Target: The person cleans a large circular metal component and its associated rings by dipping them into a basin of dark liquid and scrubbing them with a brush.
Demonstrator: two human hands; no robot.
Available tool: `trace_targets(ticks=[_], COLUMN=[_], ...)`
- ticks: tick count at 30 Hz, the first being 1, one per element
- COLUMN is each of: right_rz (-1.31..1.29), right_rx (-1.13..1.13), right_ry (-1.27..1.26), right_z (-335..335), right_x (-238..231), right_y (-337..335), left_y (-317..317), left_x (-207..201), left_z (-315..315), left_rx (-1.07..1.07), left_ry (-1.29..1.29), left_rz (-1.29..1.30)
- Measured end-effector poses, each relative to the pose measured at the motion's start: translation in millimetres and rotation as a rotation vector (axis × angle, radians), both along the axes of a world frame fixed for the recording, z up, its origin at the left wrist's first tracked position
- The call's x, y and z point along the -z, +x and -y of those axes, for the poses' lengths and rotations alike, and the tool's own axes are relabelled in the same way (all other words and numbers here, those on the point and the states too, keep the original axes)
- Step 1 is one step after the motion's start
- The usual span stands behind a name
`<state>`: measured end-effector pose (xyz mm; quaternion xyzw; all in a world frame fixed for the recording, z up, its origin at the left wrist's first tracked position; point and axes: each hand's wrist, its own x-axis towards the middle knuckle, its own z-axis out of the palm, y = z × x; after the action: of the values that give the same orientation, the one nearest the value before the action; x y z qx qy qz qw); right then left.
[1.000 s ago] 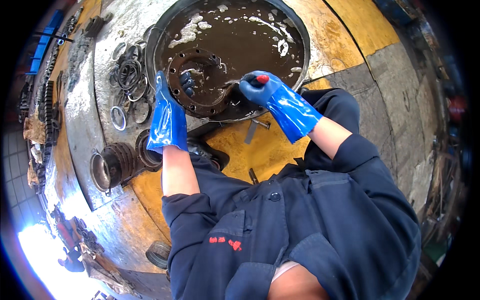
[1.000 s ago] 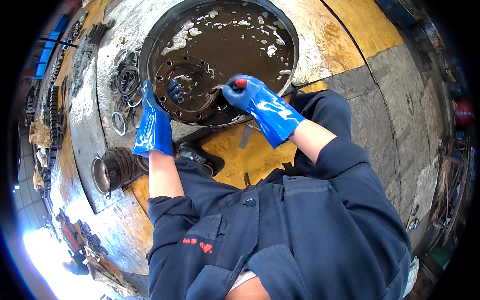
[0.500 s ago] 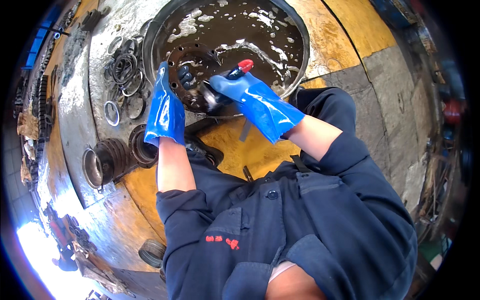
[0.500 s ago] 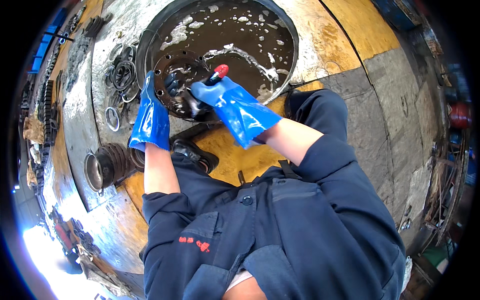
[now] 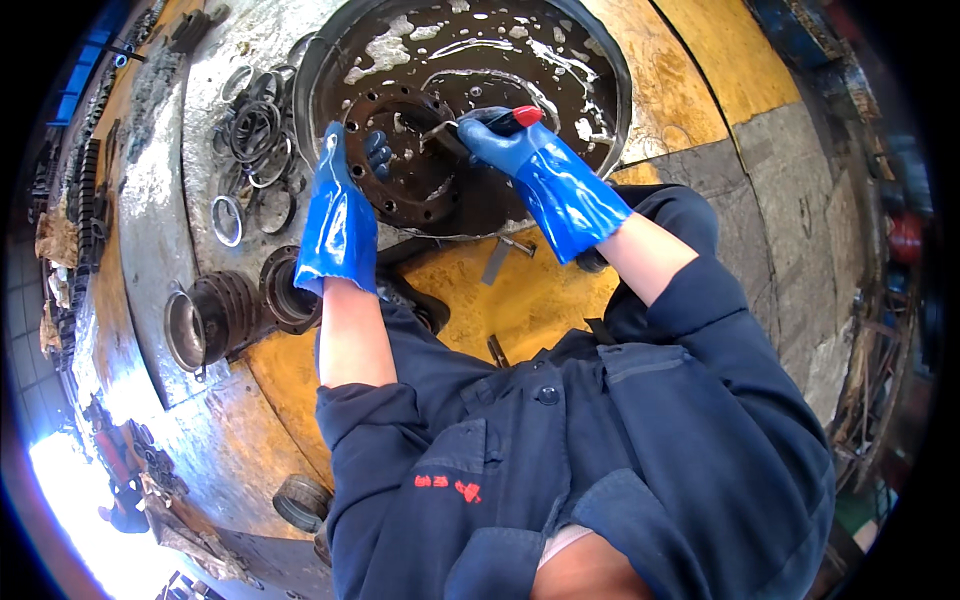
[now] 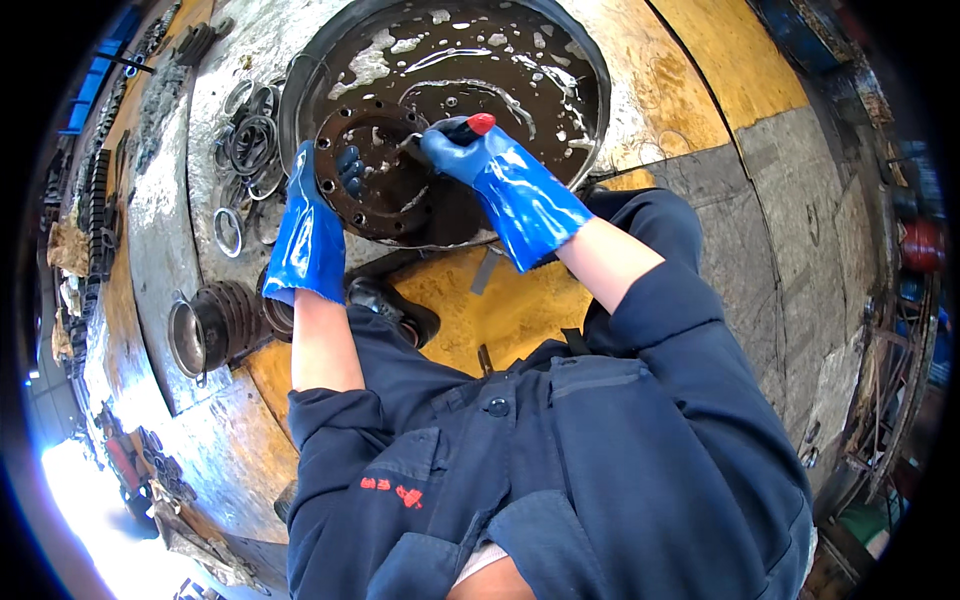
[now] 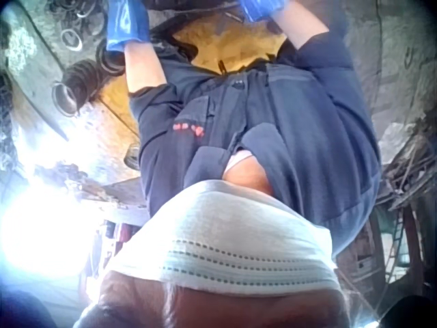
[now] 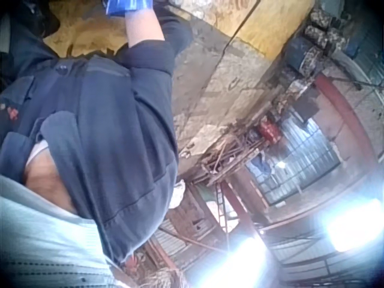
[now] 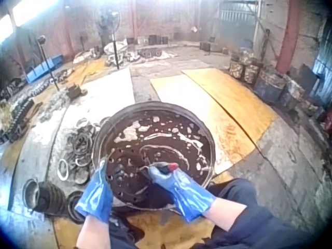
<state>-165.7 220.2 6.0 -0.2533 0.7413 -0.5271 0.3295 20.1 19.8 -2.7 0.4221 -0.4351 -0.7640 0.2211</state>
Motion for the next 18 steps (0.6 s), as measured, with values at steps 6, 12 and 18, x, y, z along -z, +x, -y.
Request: trace_targets(ticks=[6, 12, 18], right_rz=[0.065, -0.127, -0.117], right_rx=[-0.213, -0.275, 0.13], right_ry=[-0.427, -0.099, 0.14], right_z=[36, 101, 96], right_x=[-49, -44, -39], right_y=[37, -12, -29], left_y=[14, 23, 34], left_x=[-7, -11, -16], left_z=[-4, -31, -39], left_rx=[0.011, 0.07, 0.098], left_ry=[-0.14, -0.386, -0.528], left_rz=[0.026, 0.09, 0.155])
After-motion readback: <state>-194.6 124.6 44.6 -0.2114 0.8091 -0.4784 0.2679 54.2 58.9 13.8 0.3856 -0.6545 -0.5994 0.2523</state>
